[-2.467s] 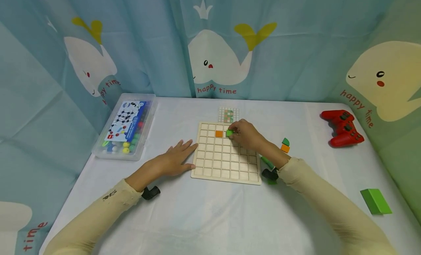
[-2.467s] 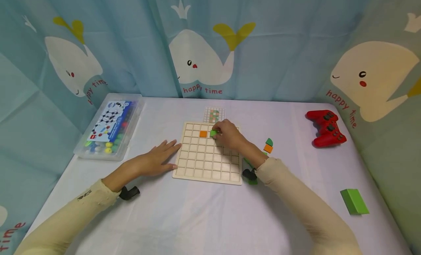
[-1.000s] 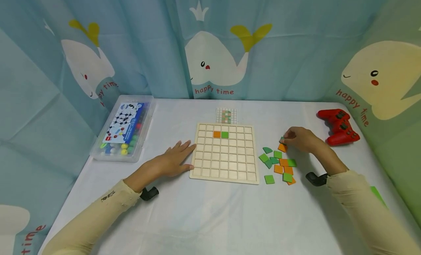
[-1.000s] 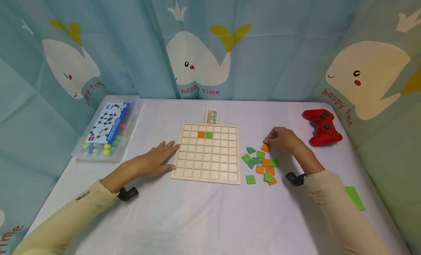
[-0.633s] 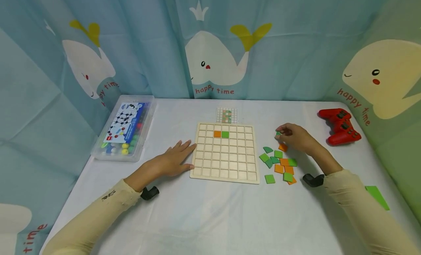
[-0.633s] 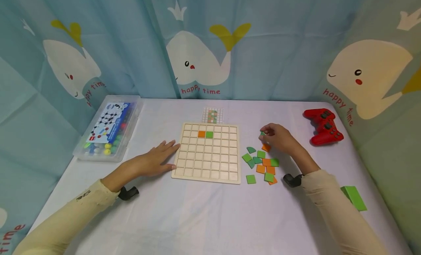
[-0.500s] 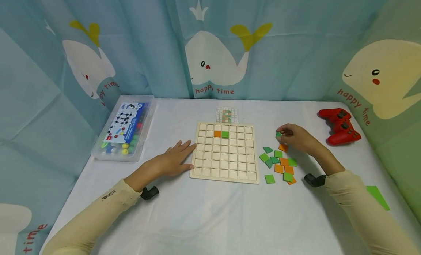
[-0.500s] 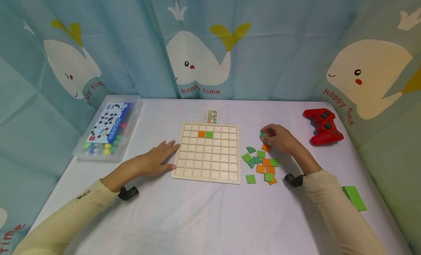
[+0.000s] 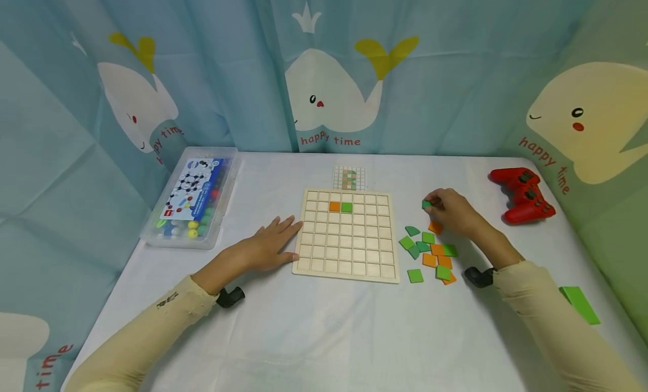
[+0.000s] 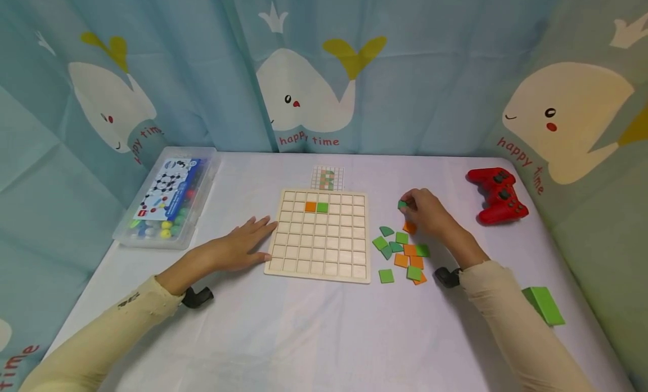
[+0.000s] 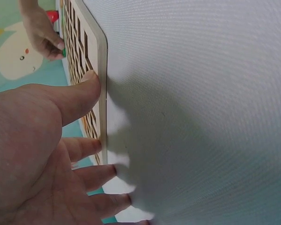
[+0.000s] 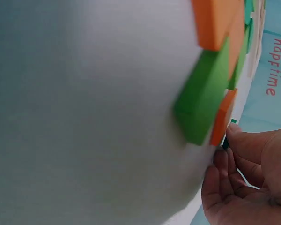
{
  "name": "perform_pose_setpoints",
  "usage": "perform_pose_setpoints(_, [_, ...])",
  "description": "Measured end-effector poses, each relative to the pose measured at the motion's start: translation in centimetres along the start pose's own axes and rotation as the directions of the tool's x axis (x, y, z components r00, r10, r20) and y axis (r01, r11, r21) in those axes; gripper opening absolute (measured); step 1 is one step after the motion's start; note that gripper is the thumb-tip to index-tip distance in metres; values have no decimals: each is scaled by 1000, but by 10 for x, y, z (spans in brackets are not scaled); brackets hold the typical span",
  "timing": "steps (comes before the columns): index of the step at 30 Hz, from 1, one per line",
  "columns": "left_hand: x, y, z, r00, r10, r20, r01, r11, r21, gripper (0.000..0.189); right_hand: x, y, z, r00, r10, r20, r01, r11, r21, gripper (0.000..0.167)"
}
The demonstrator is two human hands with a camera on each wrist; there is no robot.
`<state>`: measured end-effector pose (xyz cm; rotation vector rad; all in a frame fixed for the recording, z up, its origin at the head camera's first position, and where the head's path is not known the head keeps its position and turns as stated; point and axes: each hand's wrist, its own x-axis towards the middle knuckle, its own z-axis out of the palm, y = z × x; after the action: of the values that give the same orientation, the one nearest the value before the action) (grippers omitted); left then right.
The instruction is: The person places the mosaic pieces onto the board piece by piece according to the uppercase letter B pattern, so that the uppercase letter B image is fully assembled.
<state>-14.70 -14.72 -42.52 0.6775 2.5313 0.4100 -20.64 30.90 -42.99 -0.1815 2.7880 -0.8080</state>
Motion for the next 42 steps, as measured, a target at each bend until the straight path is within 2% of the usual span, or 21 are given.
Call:
perform_pose_setpoints(4, [-1,0,0,1000,-2,3,2,1000,-3,82,2,-11,3,999,-48,-14,48,999,4,36])
perform_pose_setpoints(11, [-3,1,-1,1000,-11,4,11,1000,-2,82,11,-57,20,981,-192,37,190,980,59,33])
perform_pose_setpoints(16, [-4,2,-2,1000,-19,3,19,1000,-8,82,22,-88,40,965,-246,91,239,968,77,30])
perform_pose_setpoints(21, [-3,2,-2,1000,-16,3,16,1000,-10,82,29,-107,56,955,-273,113,268,962,53,28])
perform_pose_setpoints(30, [0,1,-1,1000,-12,5,12,1000,-6,82,29,-117,67,965,-251,82,251,968,7,29])
perform_pose_setpoints(35, [0,0,-1,1000,-14,8,14,1000,-4,83,27,-117,68,957,-284,66,283,959,29,24])
perform_pose_setpoints(42, [0,0,0,1000,-7,10,7,1000,-5,82,28,-110,62,952,-296,82,294,955,30,16])
